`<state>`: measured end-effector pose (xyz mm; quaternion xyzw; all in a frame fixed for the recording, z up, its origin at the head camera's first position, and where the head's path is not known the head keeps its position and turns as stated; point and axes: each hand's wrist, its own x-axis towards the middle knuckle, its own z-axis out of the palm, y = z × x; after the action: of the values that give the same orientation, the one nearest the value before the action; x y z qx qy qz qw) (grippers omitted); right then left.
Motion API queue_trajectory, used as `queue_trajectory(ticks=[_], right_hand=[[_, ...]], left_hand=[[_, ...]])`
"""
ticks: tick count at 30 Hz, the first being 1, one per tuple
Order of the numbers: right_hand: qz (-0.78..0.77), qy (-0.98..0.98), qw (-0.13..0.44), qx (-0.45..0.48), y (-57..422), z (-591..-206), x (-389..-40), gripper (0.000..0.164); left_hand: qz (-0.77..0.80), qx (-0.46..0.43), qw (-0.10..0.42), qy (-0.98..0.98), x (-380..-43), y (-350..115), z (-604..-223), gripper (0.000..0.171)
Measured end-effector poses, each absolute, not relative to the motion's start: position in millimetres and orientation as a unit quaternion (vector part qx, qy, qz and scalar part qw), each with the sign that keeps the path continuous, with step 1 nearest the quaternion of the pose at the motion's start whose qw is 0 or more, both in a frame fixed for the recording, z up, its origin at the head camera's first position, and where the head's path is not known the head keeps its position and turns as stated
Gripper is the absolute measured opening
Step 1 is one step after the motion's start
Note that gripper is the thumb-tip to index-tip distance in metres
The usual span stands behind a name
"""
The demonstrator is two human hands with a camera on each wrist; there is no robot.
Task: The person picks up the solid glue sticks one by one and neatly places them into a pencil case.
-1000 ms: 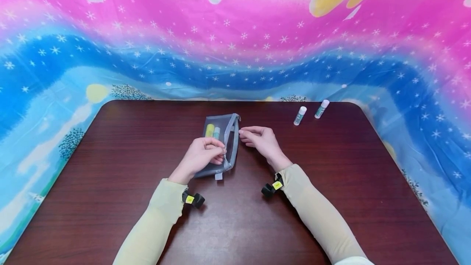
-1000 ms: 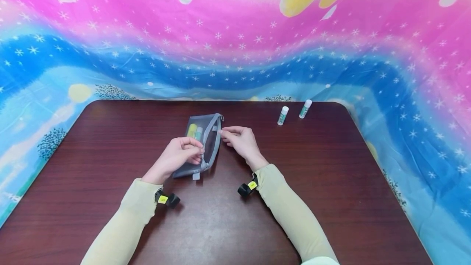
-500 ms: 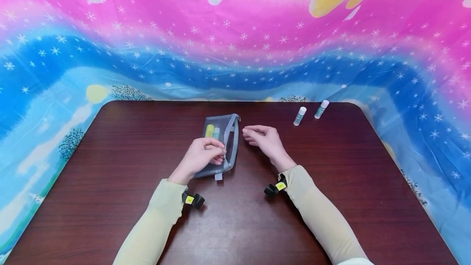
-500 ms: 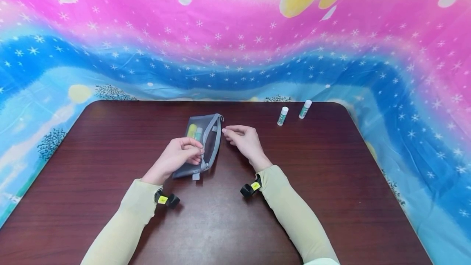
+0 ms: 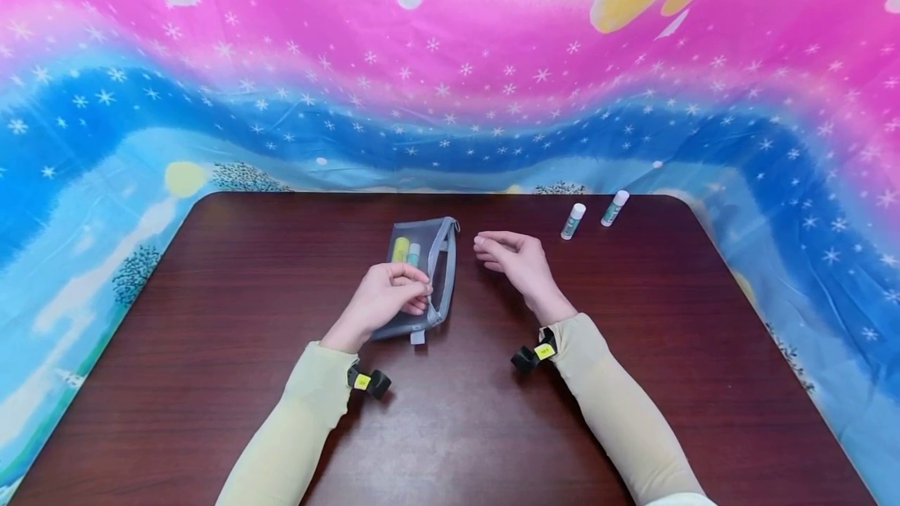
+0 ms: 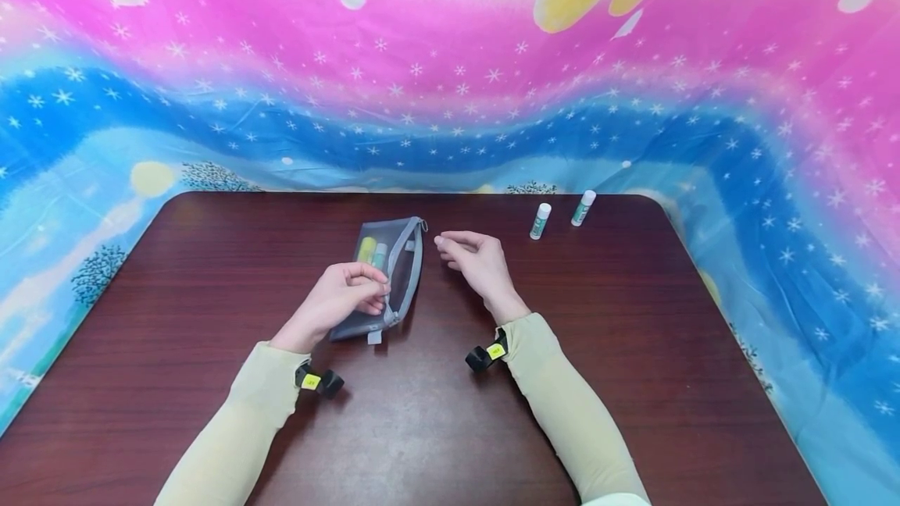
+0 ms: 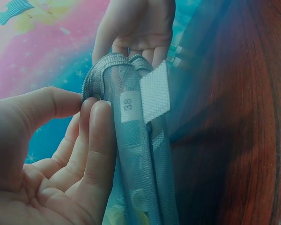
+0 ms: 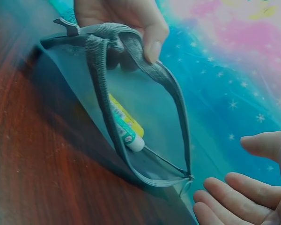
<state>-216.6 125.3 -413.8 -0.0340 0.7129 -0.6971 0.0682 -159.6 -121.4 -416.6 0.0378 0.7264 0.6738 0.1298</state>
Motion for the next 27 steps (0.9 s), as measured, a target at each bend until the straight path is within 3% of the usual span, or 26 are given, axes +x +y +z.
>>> queue_trajectory(ticks=[27], right_hand=[[-0.707, 0.708, -0.003, 0.001, 163.3, -395.2, -229.3, 0.042]], left_hand=[[0.674, 0.038, 0.131, 0.726, -159.7, -120.6, -418.7, 0.015]])
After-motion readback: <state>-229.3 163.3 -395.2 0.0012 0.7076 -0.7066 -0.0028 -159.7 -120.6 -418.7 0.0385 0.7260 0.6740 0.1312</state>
